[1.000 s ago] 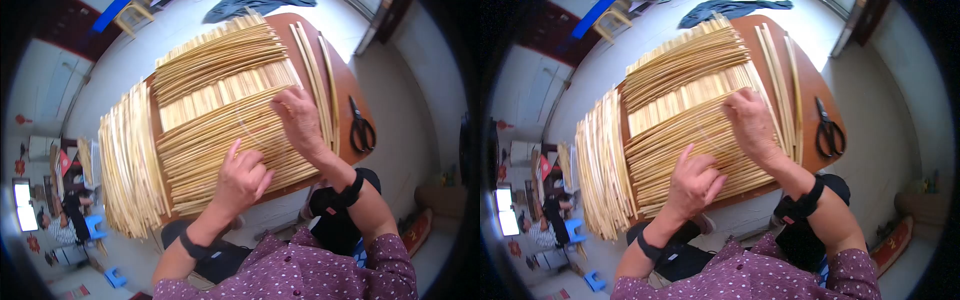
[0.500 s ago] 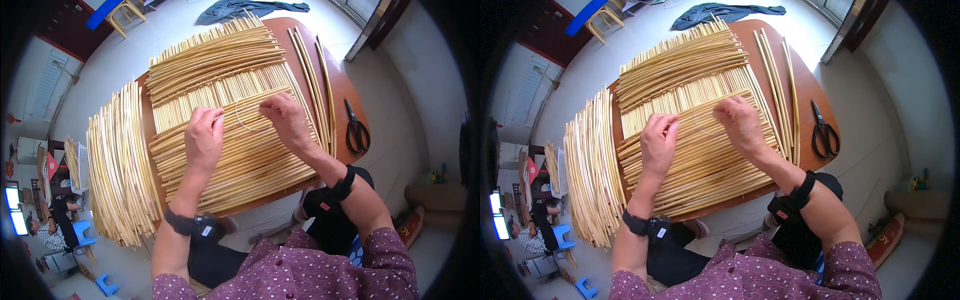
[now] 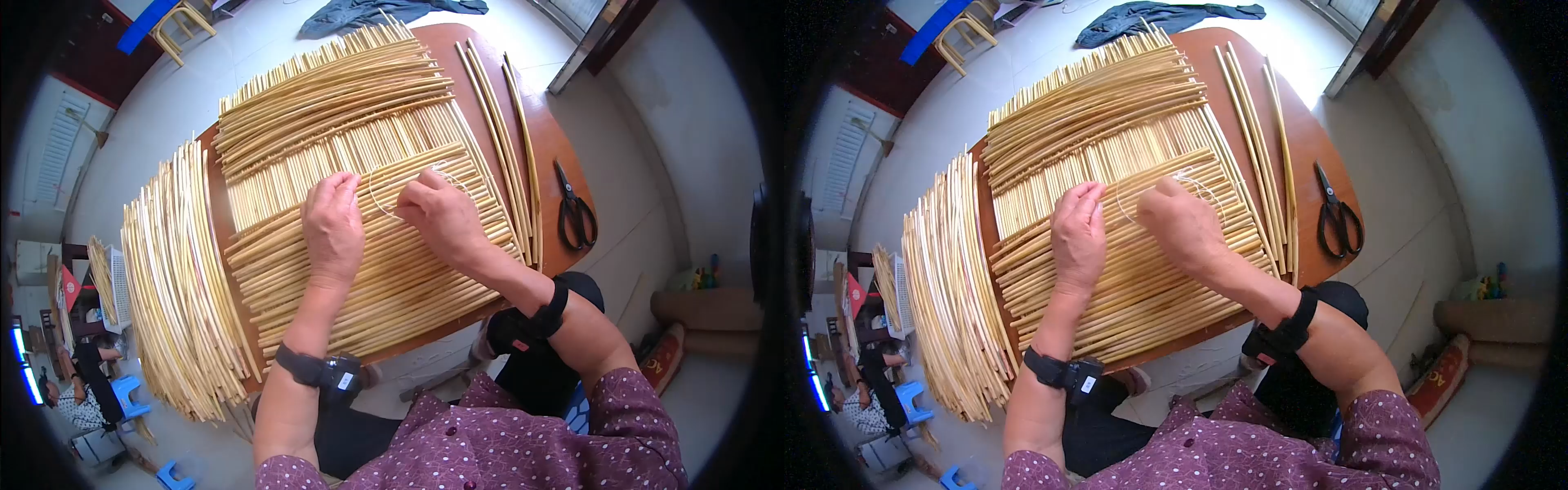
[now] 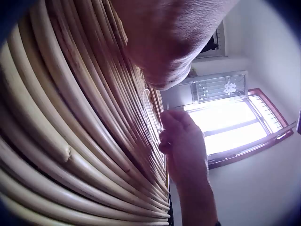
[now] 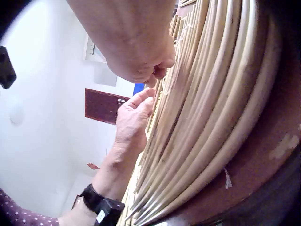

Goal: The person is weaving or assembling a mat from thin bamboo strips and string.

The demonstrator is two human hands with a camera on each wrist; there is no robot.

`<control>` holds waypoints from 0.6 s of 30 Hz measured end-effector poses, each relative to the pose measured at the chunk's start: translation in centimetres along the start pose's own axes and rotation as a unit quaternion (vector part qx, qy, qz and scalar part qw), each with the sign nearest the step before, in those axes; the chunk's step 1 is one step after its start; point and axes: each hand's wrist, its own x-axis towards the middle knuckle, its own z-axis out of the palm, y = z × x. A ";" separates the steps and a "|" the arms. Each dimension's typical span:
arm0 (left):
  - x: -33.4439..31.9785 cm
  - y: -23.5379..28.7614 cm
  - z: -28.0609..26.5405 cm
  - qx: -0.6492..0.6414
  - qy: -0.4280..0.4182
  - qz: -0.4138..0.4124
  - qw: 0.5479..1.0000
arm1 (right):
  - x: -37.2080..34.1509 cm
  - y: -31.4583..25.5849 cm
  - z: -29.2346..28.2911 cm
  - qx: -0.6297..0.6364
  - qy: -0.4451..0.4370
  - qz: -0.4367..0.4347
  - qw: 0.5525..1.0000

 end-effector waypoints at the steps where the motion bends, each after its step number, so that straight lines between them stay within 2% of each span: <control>1: 0.0 -0.1 0.2 -0.003 0.003 -0.001 1.000 | 0.0 -0.2 -0.3 0.060 0.024 0.003 0.998; 2: -0.1 -0.1 0.3 0.009 -0.005 -0.004 1.000 | -0.2 -0.3 -0.9 0.056 0.023 0.000 0.998; 4: 0.0 -0.1 0.4 0.019 -0.008 -0.011 1.000 | -1.1 -0.5 -2.4 0.223 -0.129 0.026 0.966; 5: 0.0 -0.2 0.3 0.013 -0.011 -0.016 1.000 | -1.5 -0.8 -2.7 0.220 -0.133 0.023 0.966; 7: -0.1 -0.2 0.2 0.005 -0.020 -0.021 1.000 | -2.4 -1.6 -3.3 0.070 -0.190 -0.055 0.978; 8: 0.0 -0.1 0.2 0.002 -0.019 -0.026 0.999 | -2.3 -2.0 -3.4 -0.009 -0.173 -0.048 0.984; 9: 0.1 -0.1 0.1 -0.002 -0.018 -0.031 0.999 | -1.5 -1.8 -3.3 -0.010 -0.174 -0.047 0.984; 11: 0.3 0.2 0.0 -0.015 -0.015 -0.037 0.999 | 2.2 -0.7 -3.3 -0.106 -0.111 -0.026 0.988; 13: 0.4 0.2 0.2 -0.026 -0.014 -0.044 0.999 | 5.6 0.7 -2.7 -0.056 -0.066 -0.060 0.995; 14: 0.4 0.1 0.4 -0.024 -0.012 -0.036 0.999 | 7.0 1.2 -2.1 -0.056 -0.066 -0.059 0.994; 16: 0.5 0.0 0.6 -0.022 -0.014 -0.030 0.999 | 9.1 1.8 -1.0 -0.049 -0.112 -0.135 0.983; 17: 0.5 0.1 0.7 -0.015 -0.013 -0.024 1.000 | 10.0 2.0 -0.6 -0.047 -0.114 -0.134 0.983; 18: 0.5 0.0 0.7 -0.007 -0.012 -0.020 1.000 | 10.7 1.8 -0.3 -0.055 -0.177 -0.133 0.974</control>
